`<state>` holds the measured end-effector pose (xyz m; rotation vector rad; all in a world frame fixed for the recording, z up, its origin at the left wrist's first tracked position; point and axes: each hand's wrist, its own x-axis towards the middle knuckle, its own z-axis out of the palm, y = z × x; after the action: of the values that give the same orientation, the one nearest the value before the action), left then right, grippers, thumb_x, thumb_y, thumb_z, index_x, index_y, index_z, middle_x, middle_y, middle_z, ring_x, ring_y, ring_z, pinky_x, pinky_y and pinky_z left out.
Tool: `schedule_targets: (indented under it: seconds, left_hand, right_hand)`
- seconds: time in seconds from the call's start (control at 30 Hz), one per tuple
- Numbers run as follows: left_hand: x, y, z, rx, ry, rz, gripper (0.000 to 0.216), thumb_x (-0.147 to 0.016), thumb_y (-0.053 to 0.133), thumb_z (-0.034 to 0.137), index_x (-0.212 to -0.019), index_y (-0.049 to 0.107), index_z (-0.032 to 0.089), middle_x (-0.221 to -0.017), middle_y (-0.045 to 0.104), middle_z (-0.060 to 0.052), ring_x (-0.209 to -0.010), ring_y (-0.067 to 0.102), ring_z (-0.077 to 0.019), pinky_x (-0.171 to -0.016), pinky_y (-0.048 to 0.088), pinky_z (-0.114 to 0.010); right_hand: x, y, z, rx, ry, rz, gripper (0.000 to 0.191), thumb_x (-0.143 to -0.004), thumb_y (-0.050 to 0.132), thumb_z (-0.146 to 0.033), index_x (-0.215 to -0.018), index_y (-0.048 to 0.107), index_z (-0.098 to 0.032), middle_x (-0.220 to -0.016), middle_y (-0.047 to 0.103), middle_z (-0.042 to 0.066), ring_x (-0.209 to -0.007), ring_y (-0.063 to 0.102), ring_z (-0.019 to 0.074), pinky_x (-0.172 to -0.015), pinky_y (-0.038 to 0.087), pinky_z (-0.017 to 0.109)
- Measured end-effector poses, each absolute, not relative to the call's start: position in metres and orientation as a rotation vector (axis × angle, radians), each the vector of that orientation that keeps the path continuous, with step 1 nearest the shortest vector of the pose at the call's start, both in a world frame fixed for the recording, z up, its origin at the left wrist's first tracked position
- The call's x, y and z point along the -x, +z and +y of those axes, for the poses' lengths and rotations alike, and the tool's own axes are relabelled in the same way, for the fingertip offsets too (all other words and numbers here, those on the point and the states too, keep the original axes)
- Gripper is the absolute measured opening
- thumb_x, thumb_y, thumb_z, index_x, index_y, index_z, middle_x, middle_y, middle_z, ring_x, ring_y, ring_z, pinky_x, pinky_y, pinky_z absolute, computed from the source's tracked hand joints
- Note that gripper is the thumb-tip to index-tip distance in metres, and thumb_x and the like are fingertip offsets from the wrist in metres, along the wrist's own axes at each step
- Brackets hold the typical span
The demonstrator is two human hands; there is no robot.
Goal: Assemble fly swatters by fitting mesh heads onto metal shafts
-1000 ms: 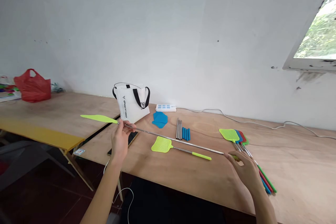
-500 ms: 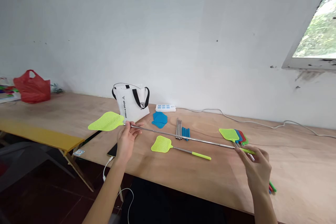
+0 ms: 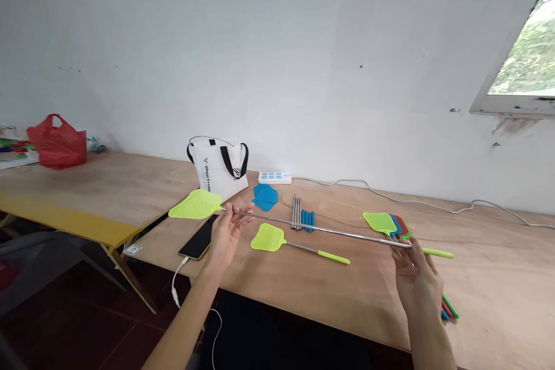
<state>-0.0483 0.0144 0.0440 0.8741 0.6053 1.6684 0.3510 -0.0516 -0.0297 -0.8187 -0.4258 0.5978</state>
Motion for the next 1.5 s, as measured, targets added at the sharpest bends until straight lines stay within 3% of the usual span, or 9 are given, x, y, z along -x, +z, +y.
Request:
schedule_targets:
  seconds: [0.2, 0.37, 0.43, 0.53, 0.7, 0.97, 1.13, 1.3, 1.5]
  left_hand:
    - [0.033, 0.04, 0.005, -0.893, 1.625, 0.632, 0.045, -0.085, 0.072, 0.06, -0.078, 0.059, 0.017, -0.096, 0.078, -0.015, -0.098, 0.075, -0.0288, -0.088, 0.058, -0.041]
    - [0.01, 0.029, 0.003, -0.938, 1.617, 0.651, 0.049, -0.087, 0.066, 0.064, -0.078, 0.064, 0.016, -0.094, 0.078, -0.015, -0.103, 0.073, -0.0323, -0.088, 0.057, -0.044]
    - [-0.005, 0.021, -0.003, -1.018, 1.544, 0.628, 0.049, -0.086, 0.066, 0.064, -0.08, 0.069, 0.016, -0.098, 0.078, -0.016, -0.109, 0.071, -0.034, -0.092, 0.056, -0.046]
    - [-0.03, 0.007, -0.02, -1.181, 1.342, 0.584, 0.048, -0.09, 0.062, 0.063, -0.089, 0.076, 0.017, -0.103, 0.078, -0.015, -0.117, 0.067, -0.034, -0.1, 0.053, -0.049]
    - [-0.046, 0.003, -0.043, -1.324, 1.207, 0.563, 0.051, -0.096, 0.055, 0.062, -0.112, 0.077, 0.019, -0.123, 0.073, -0.013, -0.125, 0.062, -0.0322, -0.108, 0.048, -0.045]
    - [-0.037, 0.01, -0.036, -1.286, 1.156, 0.51, 0.051, -0.096, 0.056, 0.061, -0.115, 0.075, 0.018, -0.123, 0.073, -0.014, -0.122, 0.065, -0.0326, -0.108, 0.049, -0.047]
    - [-0.04, -0.004, -0.032, -1.293, 1.089, 0.5, 0.046, -0.095, 0.061, 0.057, -0.124, 0.067, 0.021, -0.128, 0.07, -0.013, -0.123, 0.064, -0.0299, -0.108, 0.048, -0.045]
    - [-0.039, -0.011, -0.027, -1.26, 1.084, 0.6, 0.048, -0.095, 0.058, 0.062, -0.115, 0.067, 0.019, -0.123, 0.072, -0.013, -0.117, 0.067, -0.0293, -0.101, 0.051, -0.043]
    - [-0.04, -0.01, -0.027, -1.133, 1.045, 0.614, 0.054, -0.089, 0.061, 0.069, -0.103, 0.061, 0.016, -0.094, 0.076, -0.011, -0.085, 0.074, -0.0249, -0.078, 0.059, -0.037]
  right_hand:
    - [-0.342, -0.032, -0.051, 0.785, 0.675, -0.395, 0.027, -0.082, 0.072, -0.041, -0.079, 0.052, -0.022, -0.062, 0.046, -0.008, -0.048, 0.043, 0.008, -0.042, 0.035, 0.023]
    - [-0.314, -0.032, -0.046, 0.75, 0.51, -0.307, 0.032, -0.09, 0.058, -0.046, -0.072, 0.043, -0.024, -0.05, 0.036, -0.01, -0.04, 0.029, 0.007, -0.038, 0.025, 0.022]
    - [-0.284, -0.029, -0.046, 0.768, 0.523, -0.356, 0.036, -0.088, 0.064, -0.051, -0.074, 0.047, -0.023, -0.051, 0.039, -0.011, -0.04, 0.033, 0.0067, -0.039, 0.028, 0.022]
    - [-0.223, -0.025, -0.051, 0.854, 0.724, -0.549, 0.045, -0.082, 0.07, -0.064, -0.08, 0.053, -0.022, -0.061, 0.056, -0.006, -0.046, 0.047, 0.0089, -0.04, 0.034, 0.023]
    - [-0.151, -0.021, -0.066, 0.804, 1.092, -0.683, 0.043, -0.083, 0.071, -0.062, -0.09, 0.066, -0.02, -0.075, 0.067, 0.0, -0.053, 0.053, 0.0108, -0.041, 0.04, 0.023]
    - [-0.158, -0.022, -0.07, 0.795, 1.128, -0.7, 0.038, -0.082, 0.075, -0.055, -0.088, 0.071, -0.018, -0.081, 0.069, 0.004, -0.055, 0.049, 0.0101, -0.041, 0.038, 0.022]
    - [-0.167, -0.027, -0.062, 0.877, 1.136, -0.752, 0.041, -0.075, 0.082, -0.053, -0.088, 0.072, -0.016, -0.063, 0.057, -0.001, -0.056, 0.049, 0.0129, -0.041, 0.037, 0.023]
    - [-0.186, -0.024, -0.057, 0.921, 1.091, -0.722, 0.048, -0.067, 0.089, -0.049, -0.1, 0.069, -0.02, -0.07, 0.057, -0.004, -0.053, 0.044, 0.0087, -0.039, 0.037, 0.02]
    - [-0.226, -0.015, -0.054, 0.987, 1.025, -0.793, 0.048, -0.066, 0.089, -0.05, -0.096, 0.062, -0.024, -0.07, 0.057, -0.006, -0.052, 0.046, 0.0075, -0.04, 0.038, 0.019]
